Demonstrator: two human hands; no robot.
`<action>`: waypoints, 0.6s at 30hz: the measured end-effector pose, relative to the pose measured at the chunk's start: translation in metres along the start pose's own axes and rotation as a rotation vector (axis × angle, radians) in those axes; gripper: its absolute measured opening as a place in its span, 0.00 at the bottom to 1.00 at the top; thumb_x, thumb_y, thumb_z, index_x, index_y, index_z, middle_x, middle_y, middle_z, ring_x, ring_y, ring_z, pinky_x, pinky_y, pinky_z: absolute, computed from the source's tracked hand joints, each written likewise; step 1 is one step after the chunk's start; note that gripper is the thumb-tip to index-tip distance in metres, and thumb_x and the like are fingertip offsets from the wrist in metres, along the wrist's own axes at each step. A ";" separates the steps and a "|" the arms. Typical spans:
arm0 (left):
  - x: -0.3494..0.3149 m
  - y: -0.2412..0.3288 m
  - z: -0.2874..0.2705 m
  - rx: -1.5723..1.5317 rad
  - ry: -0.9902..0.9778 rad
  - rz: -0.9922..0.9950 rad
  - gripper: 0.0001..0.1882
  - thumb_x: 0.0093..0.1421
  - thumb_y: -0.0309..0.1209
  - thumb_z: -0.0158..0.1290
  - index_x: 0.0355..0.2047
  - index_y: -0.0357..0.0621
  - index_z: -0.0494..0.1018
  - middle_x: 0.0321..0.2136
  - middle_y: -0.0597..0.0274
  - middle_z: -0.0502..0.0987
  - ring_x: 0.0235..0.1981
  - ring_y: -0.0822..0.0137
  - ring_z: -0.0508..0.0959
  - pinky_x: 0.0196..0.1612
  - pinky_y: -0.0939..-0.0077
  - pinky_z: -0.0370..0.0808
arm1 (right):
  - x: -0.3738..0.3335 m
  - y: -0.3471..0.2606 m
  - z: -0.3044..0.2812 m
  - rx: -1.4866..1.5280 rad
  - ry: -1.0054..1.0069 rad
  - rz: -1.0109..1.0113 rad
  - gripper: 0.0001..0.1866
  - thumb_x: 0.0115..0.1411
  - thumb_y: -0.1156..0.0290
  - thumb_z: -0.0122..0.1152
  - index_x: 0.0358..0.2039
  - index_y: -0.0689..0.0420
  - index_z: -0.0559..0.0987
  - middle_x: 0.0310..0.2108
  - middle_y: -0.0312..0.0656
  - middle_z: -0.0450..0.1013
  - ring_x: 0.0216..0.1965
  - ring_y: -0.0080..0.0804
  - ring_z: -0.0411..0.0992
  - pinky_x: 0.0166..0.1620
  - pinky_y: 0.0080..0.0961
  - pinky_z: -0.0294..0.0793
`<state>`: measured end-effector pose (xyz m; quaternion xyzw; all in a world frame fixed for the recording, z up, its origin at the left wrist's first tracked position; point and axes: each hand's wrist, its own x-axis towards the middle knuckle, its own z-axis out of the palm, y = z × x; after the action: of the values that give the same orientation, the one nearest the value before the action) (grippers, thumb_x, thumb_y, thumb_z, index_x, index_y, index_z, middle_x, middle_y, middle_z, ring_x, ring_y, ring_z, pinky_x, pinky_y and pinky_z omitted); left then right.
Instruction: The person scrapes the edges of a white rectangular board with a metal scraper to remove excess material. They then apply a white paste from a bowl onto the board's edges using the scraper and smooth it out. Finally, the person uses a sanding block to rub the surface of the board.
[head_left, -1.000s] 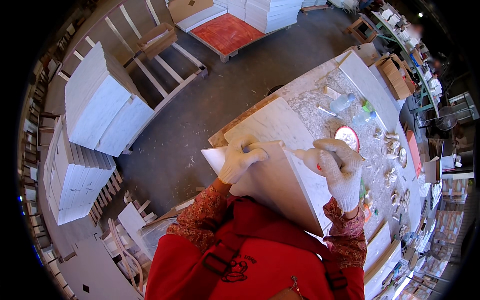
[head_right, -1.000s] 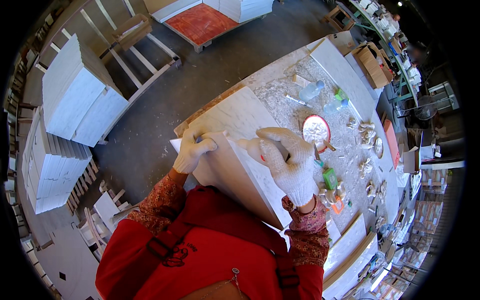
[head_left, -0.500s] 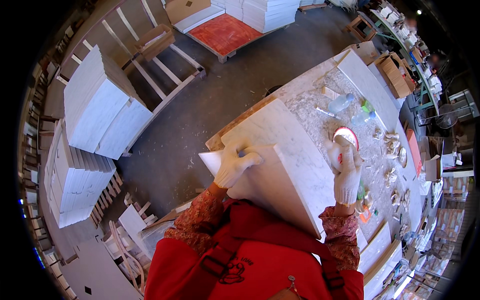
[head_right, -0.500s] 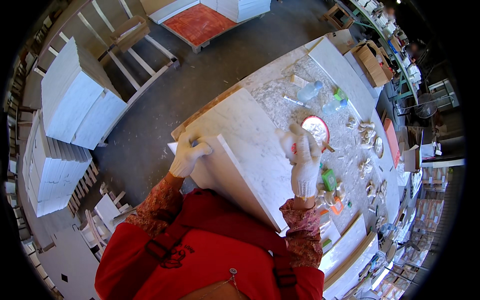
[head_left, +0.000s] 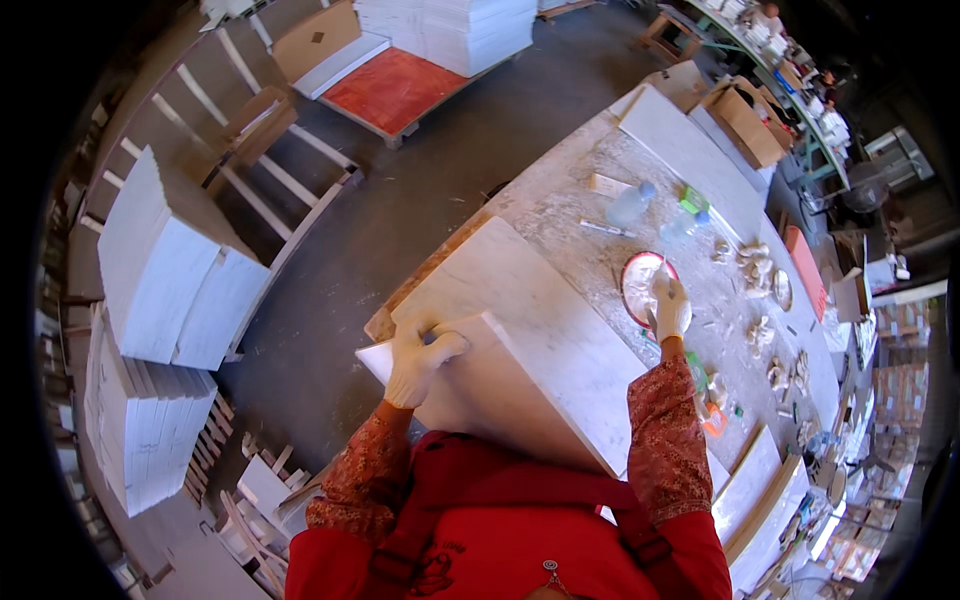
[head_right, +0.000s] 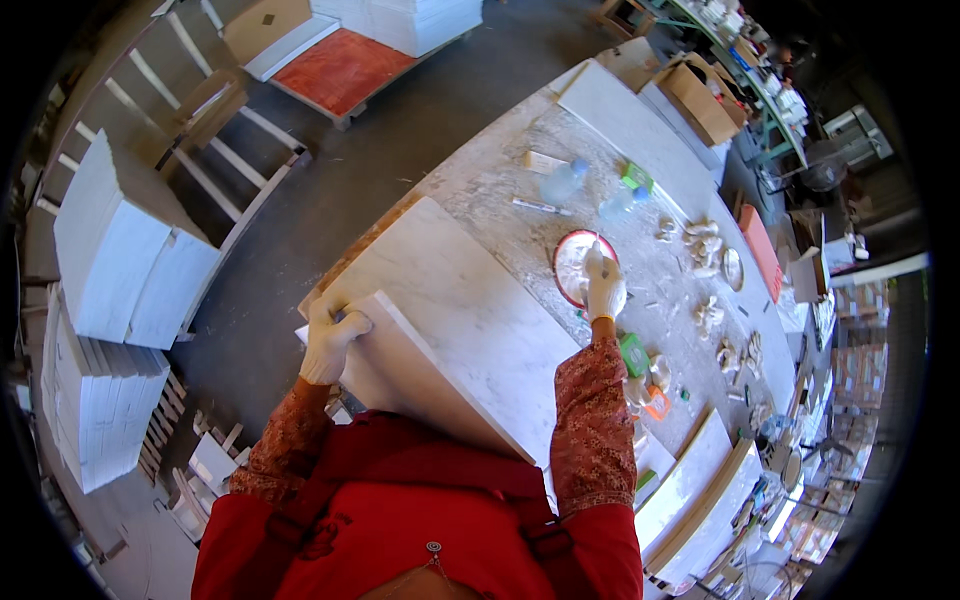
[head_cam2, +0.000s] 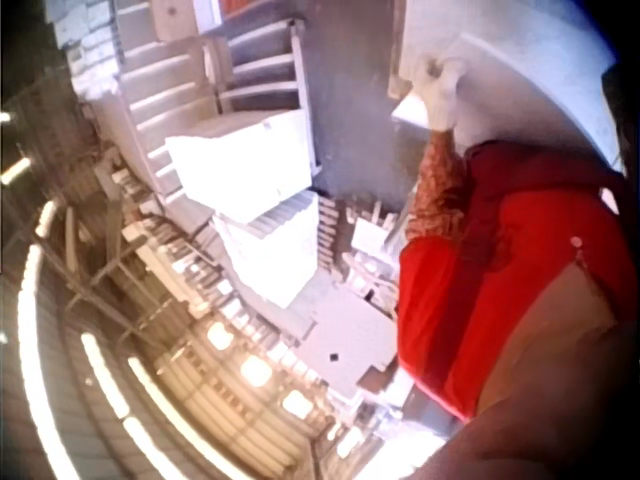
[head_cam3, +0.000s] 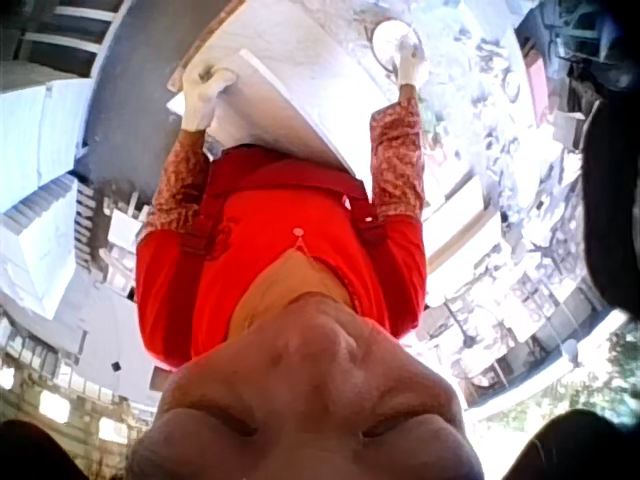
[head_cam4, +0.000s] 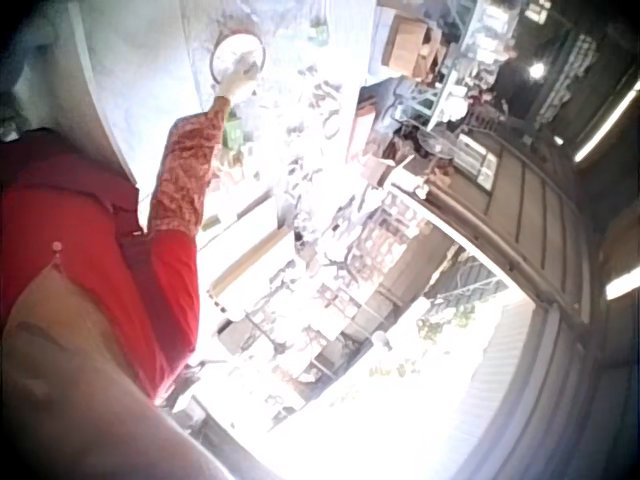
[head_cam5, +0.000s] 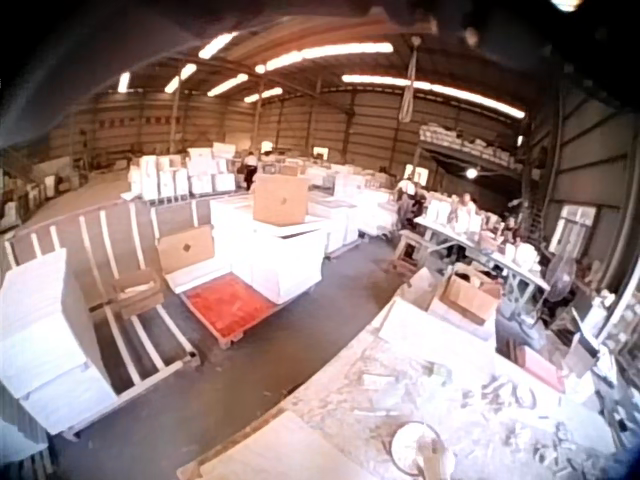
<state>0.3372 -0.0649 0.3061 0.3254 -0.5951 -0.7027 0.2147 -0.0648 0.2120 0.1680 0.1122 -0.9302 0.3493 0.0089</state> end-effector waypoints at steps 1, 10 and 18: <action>0.002 0.000 0.001 0.035 0.013 -0.022 0.10 0.48 0.32 0.62 0.26 0.38 0.78 0.23 0.66 0.78 0.27 0.75 0.74 0.31 0.79 0.69 | 0.006 -0.002 0.008 -0.018 -0.042 0.011 0.26 0.59 0.45 0.58 0.47 0.52 0.82 0.38 0.52 0.80 0.39 0.48 0.79 0.42 0.41 0.75; 0.045 -0.022 0.026 0.198 0.010 -0.031 0.17 0.50 0.43 0.64 0.28 0.39 0.79 0.23 0.64 0.78 0.26 0.73 0.74 0.32 0.76 0.70 | -0.021 -0.056 -0.007 0.036 -0.390 -0.352 0.33 0.64 0.49 0.54 0.62 0.61 0.70 0.49 0.55 0.77 0.45 0.49 0.76 0.49 0.37 0.74; 0.083 -0.027 0.070 0.557 0.043 -0.176 0.22 0.51 0.50 0.61 0.29 0.40 0.79 0.22 0.57 0.78 0.27 0.66 0.77 0.32 0.70 0.70 | -0.178 -0.111 -0.045 0.199 -0.620 -0.319 0.24 0.68 0.57 0.51 0.59 0.58 0.71 0.44 0.56 0.76 0.43 0.51 0.77 0.46 0.37 0.75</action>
<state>0.2316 -0.0683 0.2689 0.4370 -0.7300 -0.5211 0.0682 0.1300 0.1964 0.2576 0.3569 -0.8208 0.3820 -0.2301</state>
